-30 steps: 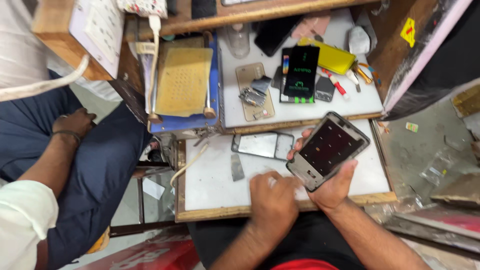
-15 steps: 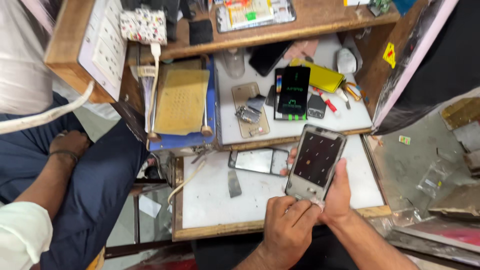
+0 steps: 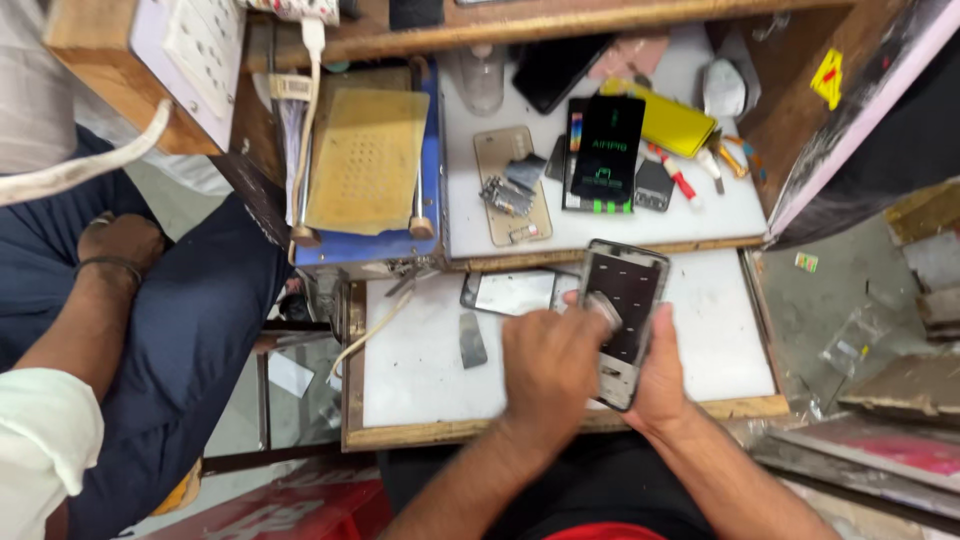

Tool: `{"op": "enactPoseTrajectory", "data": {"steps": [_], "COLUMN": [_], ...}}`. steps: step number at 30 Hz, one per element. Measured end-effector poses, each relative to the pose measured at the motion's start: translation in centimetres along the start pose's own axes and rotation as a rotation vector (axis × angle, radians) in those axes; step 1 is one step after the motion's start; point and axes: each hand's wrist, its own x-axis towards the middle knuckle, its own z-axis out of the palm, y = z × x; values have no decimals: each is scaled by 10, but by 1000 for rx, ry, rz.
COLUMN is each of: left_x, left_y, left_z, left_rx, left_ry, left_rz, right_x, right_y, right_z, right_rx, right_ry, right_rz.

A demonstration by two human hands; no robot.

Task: The person cleans the inside of a disassembled smartphone with a cloth, then places a new battery into the chassis and aligns the screen assembly. The person handles the phone, battery, and screen components on a cluttered workbench.

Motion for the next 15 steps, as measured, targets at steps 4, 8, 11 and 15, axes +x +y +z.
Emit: {"op": "enactPoseTrajectory", "data": {"steps": [4, 8, 11, 15], "left_x": [0, 9, 12, 31], "left_y": [17, -8, -15, -2], "left_z": [-4, 15, 15, 3], "left_rx": [-102, 97, 59, -22], "left_ry": [-73, 75, 95, -32], "left_rz": [102, 15, 23, 129], "right_x": [9, 0, 0, 8], "right_y": [-15, 7, 8, -2], "right_z": [-6, -13, -18, -28], "right_rx": [92, 132, 145, 77], "right_ry": [-119, 28, 62, -224], "right_rz": [-46, 189, 275, 138]}}
